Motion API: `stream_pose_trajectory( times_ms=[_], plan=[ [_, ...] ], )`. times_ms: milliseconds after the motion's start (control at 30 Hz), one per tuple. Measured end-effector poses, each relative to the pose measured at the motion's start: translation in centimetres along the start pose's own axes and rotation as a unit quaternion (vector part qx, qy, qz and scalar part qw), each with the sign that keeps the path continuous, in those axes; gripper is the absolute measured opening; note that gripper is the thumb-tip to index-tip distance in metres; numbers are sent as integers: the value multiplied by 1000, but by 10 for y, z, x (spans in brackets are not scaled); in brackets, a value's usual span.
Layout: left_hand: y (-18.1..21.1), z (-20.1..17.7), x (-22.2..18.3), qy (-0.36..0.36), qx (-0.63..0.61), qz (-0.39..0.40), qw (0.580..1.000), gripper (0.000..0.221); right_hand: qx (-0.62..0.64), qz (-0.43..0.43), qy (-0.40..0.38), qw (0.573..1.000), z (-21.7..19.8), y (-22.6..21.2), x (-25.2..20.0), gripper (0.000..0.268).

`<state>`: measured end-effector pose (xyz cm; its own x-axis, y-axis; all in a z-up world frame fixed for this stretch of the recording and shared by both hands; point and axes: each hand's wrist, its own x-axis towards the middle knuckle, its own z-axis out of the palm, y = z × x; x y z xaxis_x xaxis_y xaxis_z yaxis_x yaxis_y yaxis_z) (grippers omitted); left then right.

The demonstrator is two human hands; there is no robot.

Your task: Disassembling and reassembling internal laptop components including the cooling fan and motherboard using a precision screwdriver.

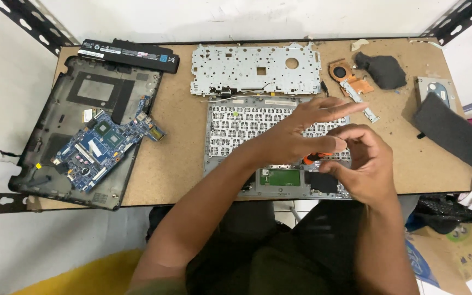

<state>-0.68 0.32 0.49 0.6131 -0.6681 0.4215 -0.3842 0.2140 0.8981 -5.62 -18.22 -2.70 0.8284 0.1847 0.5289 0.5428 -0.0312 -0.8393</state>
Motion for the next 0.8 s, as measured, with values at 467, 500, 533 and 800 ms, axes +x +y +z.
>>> stream_pose_trajectory(
  times_ms=[467, 500, 533, 800],
  plan=[
    [16, -3, 0, -25, 66, -40, 997, 62, -115, 156, -124, 973, -4, -56, 38, 39],
    [17, -5, 1, -25, 60, -40, 997, 64, -104, 156, -157, 970, -5, -55, 40, 49],
    [19, -8, 1, -26, 61, -39, 997, 64, -104, 154, -155, 970, -6, -59, 43, 49],
    [23, -6, 0, -23, 69, -50, 996, 60, -38, 149, -71, 986, -6, -38, 20, 15]
  ],
)
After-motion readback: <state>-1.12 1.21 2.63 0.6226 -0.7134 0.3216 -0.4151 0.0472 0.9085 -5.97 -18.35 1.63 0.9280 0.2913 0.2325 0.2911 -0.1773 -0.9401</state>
